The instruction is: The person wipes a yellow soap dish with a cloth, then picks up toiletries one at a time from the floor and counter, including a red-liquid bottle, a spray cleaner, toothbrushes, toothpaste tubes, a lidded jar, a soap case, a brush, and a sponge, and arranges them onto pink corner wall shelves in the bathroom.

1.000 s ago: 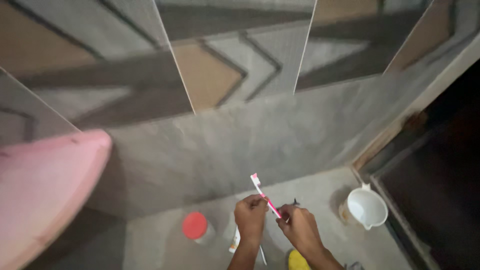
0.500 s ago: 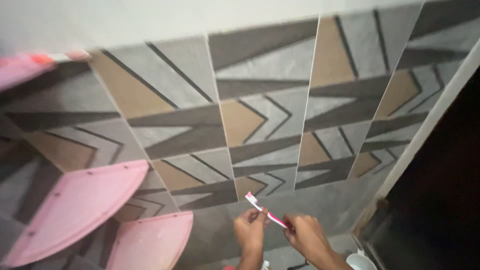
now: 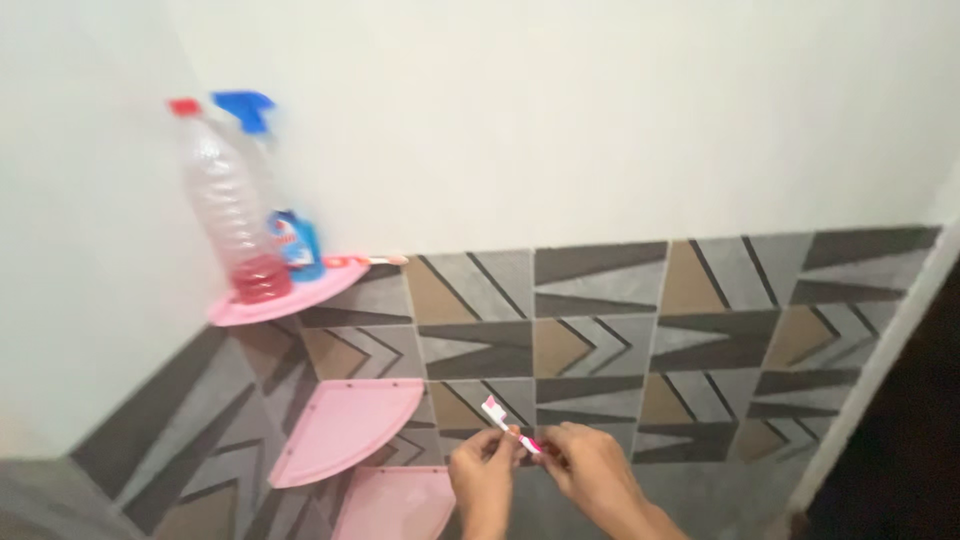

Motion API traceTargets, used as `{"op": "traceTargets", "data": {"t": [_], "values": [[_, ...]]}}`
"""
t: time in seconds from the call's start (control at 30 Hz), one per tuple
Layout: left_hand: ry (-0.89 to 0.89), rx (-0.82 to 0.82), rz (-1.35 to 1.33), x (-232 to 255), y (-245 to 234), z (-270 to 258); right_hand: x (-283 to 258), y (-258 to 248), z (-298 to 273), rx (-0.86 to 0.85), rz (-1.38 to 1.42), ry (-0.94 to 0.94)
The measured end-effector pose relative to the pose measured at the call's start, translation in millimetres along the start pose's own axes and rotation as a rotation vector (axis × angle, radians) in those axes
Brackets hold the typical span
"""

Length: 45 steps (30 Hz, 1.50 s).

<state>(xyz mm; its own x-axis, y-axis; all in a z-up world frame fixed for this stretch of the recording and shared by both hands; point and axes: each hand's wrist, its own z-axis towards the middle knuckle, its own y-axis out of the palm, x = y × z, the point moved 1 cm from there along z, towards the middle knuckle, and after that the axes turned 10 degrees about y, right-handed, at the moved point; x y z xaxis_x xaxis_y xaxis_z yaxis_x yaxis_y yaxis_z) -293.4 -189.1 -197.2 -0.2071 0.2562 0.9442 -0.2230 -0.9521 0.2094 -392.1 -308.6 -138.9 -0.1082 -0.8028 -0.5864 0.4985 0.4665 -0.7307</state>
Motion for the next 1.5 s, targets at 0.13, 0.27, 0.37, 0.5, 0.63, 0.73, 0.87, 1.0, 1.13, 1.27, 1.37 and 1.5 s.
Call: {"op": "traceTargets", "data": {"t": [0.13,0.27,0.37,0.5,0.63,0.73,0.87,1.0,1.13,1.27,1.37,1.5], "values": [[0.039,0.097,0.097,78.8,-47.5,-9.2,-78.6,-10.5,4.0,0.066,-0.021,-0.223],[0.155,0.149,-0.030,136.6,-109.2,-12.0,-154.1,8.1,8.9,0.042,0.002,-0.295],[0.227,0.253,-0.036,165.2,-154.2,-6.2,-206.5,29.0,16.3,0.037,0.088,-0.384],[0.243,0.426,0.040,188.3,-211.0,12.9,-268.1,63.0,30.7,0.031,0.117,-0.424],[0.382,0.514,0.076,198.0,-244.7,34.8,-313.0,98.1,57.3,0.102,0.114,-0.510],[0.473,0.536,0.080,202.3,-258.4,56.7,-333.3,122.3,76.6,0.180,0.226,-0.570],[0.595,0.592,0.228,204.9,-274.3,85.8,-348.2,148.8,103.6,0.221,0.302,-0.581],[0.610,0.591,0.250,197.0,-283.8,112.7,-354.7,173.5,131.3,0.187,0.311,-0.525],[0.619,0.576,0.272,183.8,-291.1,137.8,-353.9,197.0,155.7,0.230,0.307,-0.553],[0.696,0.597,0.313,172.5,-296.5,158.0,-350.0,214.6,176.0,0.206,0.298,-0.543],[0.579,0.597,0.328,165.8,-298.0,170.1,-348.7,223.9,184.0,0.201,0.307,-0.503],[0.620,0.597,0.292,159.3,-295.8,171.6,-345.0,226.7,187.0,0.199,0.263,-0.519]]}}
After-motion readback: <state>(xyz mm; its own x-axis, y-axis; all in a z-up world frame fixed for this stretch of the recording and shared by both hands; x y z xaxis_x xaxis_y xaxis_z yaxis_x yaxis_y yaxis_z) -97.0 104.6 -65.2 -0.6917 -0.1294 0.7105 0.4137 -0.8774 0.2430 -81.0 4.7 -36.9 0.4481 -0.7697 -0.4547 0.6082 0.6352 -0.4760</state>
